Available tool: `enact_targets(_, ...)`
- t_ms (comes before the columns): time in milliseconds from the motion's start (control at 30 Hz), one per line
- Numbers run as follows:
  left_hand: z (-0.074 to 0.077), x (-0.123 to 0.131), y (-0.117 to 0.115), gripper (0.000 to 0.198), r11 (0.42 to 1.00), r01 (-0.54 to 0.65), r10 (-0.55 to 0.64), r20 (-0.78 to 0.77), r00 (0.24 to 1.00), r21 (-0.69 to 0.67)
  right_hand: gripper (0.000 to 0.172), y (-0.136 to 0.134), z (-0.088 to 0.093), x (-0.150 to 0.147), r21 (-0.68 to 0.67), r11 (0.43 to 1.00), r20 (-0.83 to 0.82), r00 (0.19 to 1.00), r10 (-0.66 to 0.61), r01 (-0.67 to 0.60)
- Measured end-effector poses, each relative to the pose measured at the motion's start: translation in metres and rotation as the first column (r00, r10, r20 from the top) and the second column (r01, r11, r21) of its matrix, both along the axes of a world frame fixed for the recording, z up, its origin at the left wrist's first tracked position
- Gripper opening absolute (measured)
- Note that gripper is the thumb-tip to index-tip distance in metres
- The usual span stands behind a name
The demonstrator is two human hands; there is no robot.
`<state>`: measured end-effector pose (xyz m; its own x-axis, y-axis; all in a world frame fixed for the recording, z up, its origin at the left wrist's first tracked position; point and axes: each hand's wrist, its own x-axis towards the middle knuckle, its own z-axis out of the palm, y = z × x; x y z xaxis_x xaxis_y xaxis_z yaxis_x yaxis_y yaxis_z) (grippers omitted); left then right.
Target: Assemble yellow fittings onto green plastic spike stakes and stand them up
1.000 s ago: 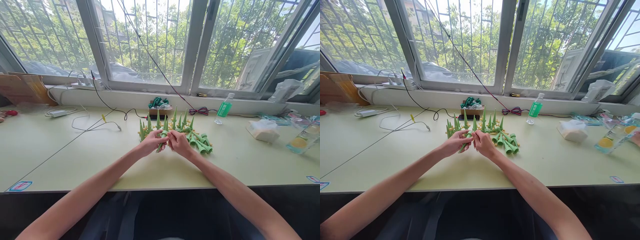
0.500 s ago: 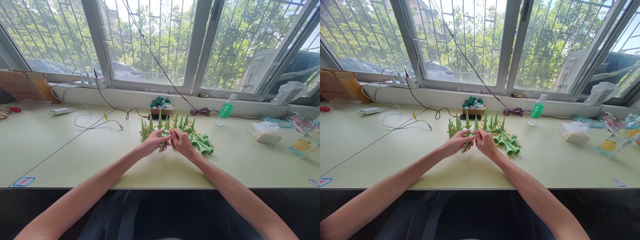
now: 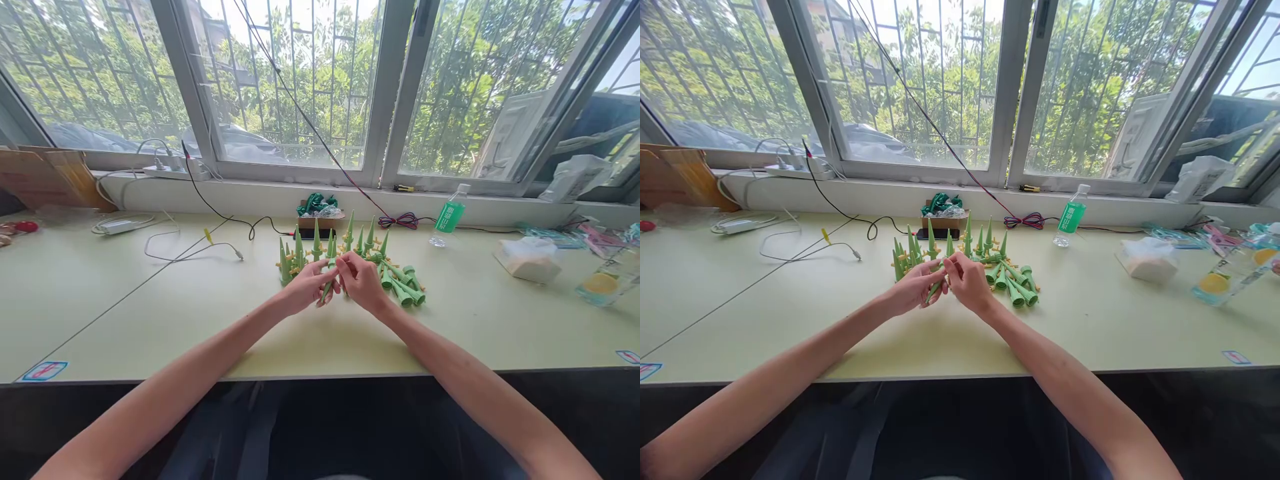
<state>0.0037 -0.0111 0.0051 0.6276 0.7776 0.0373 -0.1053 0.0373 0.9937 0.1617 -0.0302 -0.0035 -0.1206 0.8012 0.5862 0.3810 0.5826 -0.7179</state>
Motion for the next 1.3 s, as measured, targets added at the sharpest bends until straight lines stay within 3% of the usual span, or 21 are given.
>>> enact_targets(200, 0.0046, 0.0006, -0.0018, 0.046, 0.999, 0.031, -0.031, 0.011, 0.999, -0.028, 0.029, -0.0044, 0.0029, -0.0006, 0.028, 0.999, -0.026, 0.999, 0.042, -0.041)
enact_targets(533, 0.0033, 0.0013, -0.0014, 0.050, 0.998, 0.031, -0.033, -0.031, 0.999, -0.045, 0.032, 0.0015, -0.0022, 0.0029, 0.069, 0.996, -0.010, 0.998, -0.054, 0.055)
enact_targets(867, -0.0004, 0.0003, 0.0011, 0.049, 0.995, 0.014, -0.010, -0.040, 0.999, 0.100, 0.032, 0.0042, -0.0029, 0.0036, 0.151, 0.973, -0.004, 0.984, -0.178, 0.177)
enact_targets(1300, -0.0006, 0.0002, -0.0002, 0.064, 0.977, 0.011, 0.006, -0.083, 0.997, 0.212, 0.033, 0.0024, -0.0012, 0.0038, 0.129, 0.984, -0.001, 0.992, -0.127, 0.126)
